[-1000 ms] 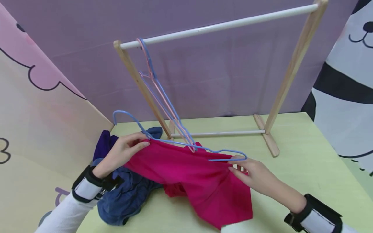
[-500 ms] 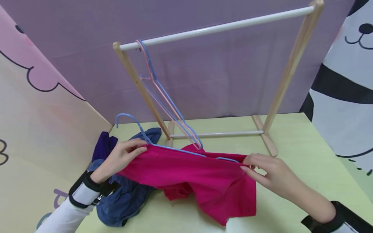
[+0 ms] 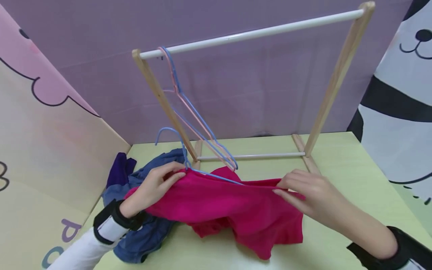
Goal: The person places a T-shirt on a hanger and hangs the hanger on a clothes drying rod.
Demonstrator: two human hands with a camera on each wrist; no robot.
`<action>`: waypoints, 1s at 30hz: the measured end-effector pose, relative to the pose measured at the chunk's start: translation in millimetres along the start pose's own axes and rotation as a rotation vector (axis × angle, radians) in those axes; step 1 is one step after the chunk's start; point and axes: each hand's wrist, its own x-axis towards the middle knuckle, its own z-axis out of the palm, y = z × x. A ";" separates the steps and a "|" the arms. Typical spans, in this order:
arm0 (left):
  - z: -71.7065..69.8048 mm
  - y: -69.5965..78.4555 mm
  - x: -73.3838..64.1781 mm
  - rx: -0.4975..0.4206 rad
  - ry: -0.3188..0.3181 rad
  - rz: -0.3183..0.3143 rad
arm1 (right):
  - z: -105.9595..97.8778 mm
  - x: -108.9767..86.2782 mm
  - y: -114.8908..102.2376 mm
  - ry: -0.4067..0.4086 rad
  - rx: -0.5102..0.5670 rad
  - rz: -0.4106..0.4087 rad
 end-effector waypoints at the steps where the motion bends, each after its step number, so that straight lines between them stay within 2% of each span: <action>1: 2.5 1.0 0.5 -0.008 -0.005 -0.013 | 1.0 0.7 -1.0 -0.012 0.018 0.015; 4: 8.4 3.3 1.6 -0.021 -0.009 -0.032 | 5.7 2.2 -3.5 -0.040 0.075 0.044; 7: 13.4 5.1 2.9 -0.024 -0.008 -0.022 | 10.6 3.0 -6.3 -0.069 0.108 0.062; 16: 26.4 9.8 6.3 -0.061 -0.039 -0.003 | 31.7 5.4 -8.7 -0.035 0.094 -0.027; 20: 27.5 9.1 6.1 -0.069 -0.028 -0.005 | 31.9 1.4 -10.3 -0.125 0.190 0.136; 24: 25.4 8.5 6.0 -0.084 -0.020 -0.020 | 23.1 -6.5 -9.1 -0.253 0.300 0.437; 26: 24.0 8.5 5.6 -0.090 -0.017 -0.027 | 18.9 -10.3 -6.4 -0.301 0.329 0.543; 30: 22.6 8.6 5.0 -0.104 -0.012 -0.033 | 16.8 -16.5 2.2 -0.375 0.337 0.576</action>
